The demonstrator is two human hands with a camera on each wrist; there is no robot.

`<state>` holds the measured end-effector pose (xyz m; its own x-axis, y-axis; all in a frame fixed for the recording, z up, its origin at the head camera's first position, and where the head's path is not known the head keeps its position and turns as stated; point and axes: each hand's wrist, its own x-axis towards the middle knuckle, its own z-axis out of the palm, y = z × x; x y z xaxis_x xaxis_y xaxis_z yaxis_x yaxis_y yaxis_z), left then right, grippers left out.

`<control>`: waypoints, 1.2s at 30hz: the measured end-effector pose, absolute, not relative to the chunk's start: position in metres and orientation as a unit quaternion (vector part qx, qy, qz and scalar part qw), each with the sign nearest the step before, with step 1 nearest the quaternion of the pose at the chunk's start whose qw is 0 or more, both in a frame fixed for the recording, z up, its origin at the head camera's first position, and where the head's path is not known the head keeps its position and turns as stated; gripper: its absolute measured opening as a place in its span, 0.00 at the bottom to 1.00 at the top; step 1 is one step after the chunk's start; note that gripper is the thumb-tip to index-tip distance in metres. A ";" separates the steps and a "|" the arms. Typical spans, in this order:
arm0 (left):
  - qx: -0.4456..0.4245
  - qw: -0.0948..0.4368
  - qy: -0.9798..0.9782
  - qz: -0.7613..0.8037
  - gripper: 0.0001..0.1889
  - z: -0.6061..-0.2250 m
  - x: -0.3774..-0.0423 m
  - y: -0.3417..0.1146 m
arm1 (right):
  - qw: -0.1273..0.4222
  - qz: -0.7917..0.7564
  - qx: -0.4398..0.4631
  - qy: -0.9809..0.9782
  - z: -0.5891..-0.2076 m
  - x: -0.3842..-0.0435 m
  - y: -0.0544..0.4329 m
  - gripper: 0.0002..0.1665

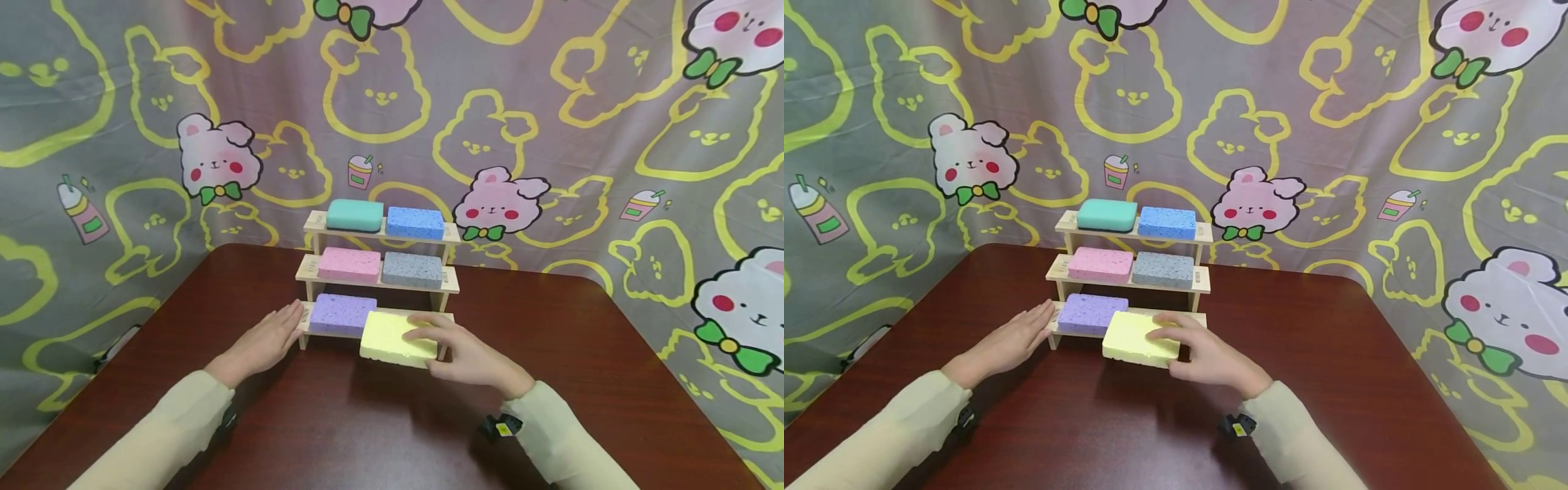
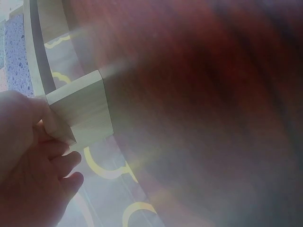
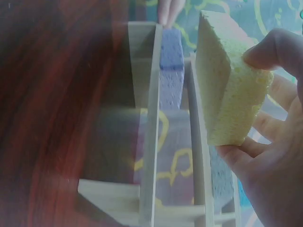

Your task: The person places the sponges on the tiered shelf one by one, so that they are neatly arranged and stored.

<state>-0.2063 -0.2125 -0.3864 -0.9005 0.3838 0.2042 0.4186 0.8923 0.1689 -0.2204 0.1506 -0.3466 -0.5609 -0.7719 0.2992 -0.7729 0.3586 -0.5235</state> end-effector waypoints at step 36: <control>-0.208 0.088 -0.969 -0.101 0.26 -0.385 -0.206 -0.212 | -0.031 0.293 0.418 -0.859 -0.366 -0.271 0.161 0.27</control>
